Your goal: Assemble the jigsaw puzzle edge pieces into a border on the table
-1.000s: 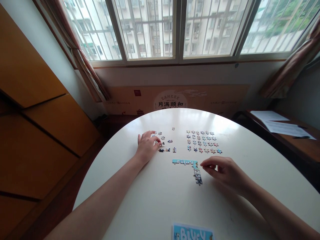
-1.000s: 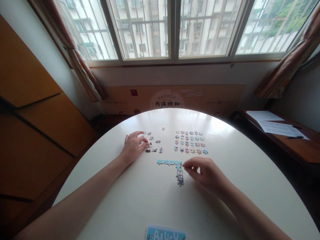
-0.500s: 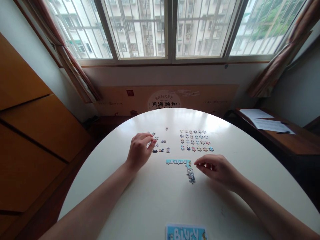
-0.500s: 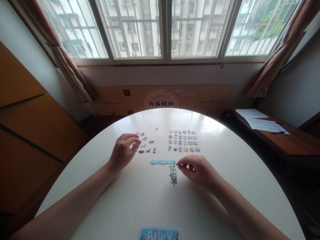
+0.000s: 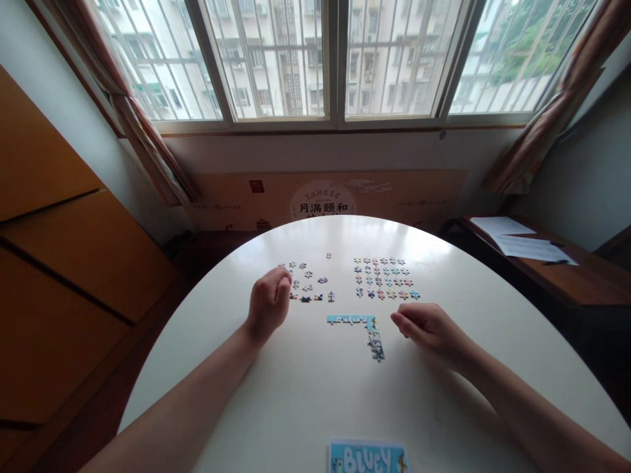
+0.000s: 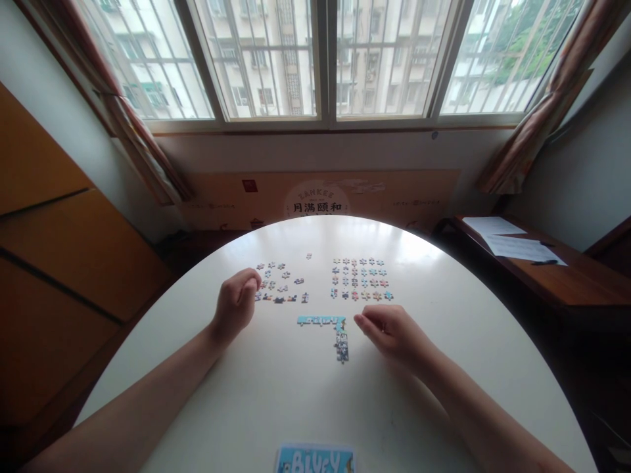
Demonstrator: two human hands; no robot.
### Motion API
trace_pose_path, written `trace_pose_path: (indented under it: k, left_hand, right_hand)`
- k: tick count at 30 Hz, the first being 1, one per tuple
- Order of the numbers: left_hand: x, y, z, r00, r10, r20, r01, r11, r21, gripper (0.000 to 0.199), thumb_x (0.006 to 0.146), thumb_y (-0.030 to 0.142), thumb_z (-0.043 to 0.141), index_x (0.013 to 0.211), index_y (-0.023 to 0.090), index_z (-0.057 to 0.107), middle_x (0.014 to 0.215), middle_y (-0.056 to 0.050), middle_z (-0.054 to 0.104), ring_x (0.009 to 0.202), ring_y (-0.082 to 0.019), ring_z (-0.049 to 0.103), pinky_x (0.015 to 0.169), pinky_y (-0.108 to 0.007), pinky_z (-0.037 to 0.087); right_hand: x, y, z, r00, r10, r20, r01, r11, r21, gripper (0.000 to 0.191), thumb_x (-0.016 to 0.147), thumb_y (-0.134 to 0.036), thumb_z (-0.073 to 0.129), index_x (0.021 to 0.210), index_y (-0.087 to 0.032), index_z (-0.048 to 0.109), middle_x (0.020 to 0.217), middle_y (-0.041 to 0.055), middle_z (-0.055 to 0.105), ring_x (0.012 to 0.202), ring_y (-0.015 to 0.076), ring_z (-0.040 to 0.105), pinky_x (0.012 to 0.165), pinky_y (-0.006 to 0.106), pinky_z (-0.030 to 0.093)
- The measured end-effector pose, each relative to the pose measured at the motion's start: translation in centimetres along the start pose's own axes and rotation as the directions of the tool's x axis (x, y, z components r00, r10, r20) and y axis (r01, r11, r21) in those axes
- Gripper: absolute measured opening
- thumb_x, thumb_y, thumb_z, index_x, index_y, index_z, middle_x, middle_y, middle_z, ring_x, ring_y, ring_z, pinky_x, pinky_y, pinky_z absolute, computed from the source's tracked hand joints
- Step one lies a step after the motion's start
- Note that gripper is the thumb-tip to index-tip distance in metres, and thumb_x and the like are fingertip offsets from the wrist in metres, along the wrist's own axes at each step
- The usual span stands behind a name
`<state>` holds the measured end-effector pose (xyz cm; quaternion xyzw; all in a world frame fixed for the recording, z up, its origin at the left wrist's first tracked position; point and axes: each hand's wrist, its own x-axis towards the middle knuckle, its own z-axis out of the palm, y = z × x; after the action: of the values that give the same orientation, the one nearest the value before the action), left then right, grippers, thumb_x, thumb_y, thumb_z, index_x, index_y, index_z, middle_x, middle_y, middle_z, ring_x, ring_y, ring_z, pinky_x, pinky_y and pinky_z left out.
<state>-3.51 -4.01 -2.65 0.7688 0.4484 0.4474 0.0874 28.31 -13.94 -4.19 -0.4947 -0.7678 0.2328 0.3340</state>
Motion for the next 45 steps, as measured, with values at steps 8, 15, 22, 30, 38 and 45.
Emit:
trace_pose_path:
  k: [8,15,22,30,38,45]
  left_hand:
    - [0.3,-2.0,0.5,0.938,-0.322,-0.131,0.270,0.912,-0.307,0.012,0.069,0.017,0.041,0.060,0.021,0.048,0.051,0.003,0.040,0.050,-0.014,0.038,0.048,-0.027,0.028]
    - [0.8,-3.7,0.6,0.868,-0.463,-0.179,0.343,0.820,-0.458,0.014,0.056,0.017,0.051,0.063,0.018,0.062,0.067,-0.001,0.060,0.053,-0.012,0.046,0.046,-0.023,0.031]
    - [1.2,-3.9,0.1,0.828,-0.533,-0.175,0.313,0.697,-0.645,0.007,0.049,0.014,0.049,0.052,0.018,0.053,0.054,0.001,0.052,0.050,-0.011,0.043,0.048,-0.023,0.030]
    - [1.5,-3.8,-0.3,0.813,-0.560,-0.160,0.346,0.686,-0.640,0.008,0.044,0.013,0.047,0.048,0.018,0.052,0.054,0.001,0.051,0.051,-0.011,0.042,0.048,-0.024,0.028]
    - [1.3,-4.5,-0.1,0.745,-0.611,-0.268,0.405,0.733,-0.546,0.014,0.045,0.015,0.045,0.054,0.020,0.053,0.047,0.003,0.045,0.046,-0.011,0.038,0.044,-0.023,0.024]
    - [1.4,-4.6,-0.1,0.728,-0.620,-0.294,0.430,0.746,-0.508,0.014,0.046,0.015,0.045,0.056,0.020,0.053,0.047,0.003,0.046,0.045,-0.011,0.039,0.043,-0.023,0.025]
  right_hand:
    - [-0.2,0.2,0.0,0.994,0.044,-0.102,-0.032,0.993,0.113,0.054,0.103,-0.048,0.040,0.059,-0.018,0.050,0.053,-0.0014,0.045,0.052,0.0118,0.044,0.055,0.026,0.033]
    - [-0.3,0.9,-0.1,0.995,0.047,-0.088,-0.034,0.990,0.140,0.054,0.104,-0.048,0.038,0.065,-0.018,0.059,0.056,0.0003,0.052,0.054,0.0134,0.050,0.055,0.026,0.037]
    - [-0.3,1.4,0.1,0.998,0.012,-0.058,-0.004,0.991,0.133,0.053,0.105,-0.046,0.038,0.066,-0.018,0.059,0.057,0.0006,0.054,0.056,0.0132,0.051,0.057,0.026,0.038]
    - [-0.3,0.9,0.0,0.996,-0.069,-0.061,0.079,0.981,0.178,0.058,0.104,-0.040,0.041,0.055,-0.017,0.062,0.083,0.0075,0.070,0.079,0.0167,0.066,0.076,0.029,0.046]
    - [-0.8,-0.9,-0.2,0.995,-0.084,0.050,0.066,0.955,0.290,0.054,0.096,-0.026,0.044,0.043,-0.016,0.053,0.055,0.0016,0.051,0.050,0.0101,0.048,0.053,0.025,0.036]
    - [-1.0,-1.4,-0.3,0.999,-0.034,-0.001,0.032,0.945,0.326,0.052,0.089,-0.022,0.043,0.038,-0.017,0.044,0.050,0.0008,0.045,0.045,0.0089,0.041,0.049,0.026,0.030]
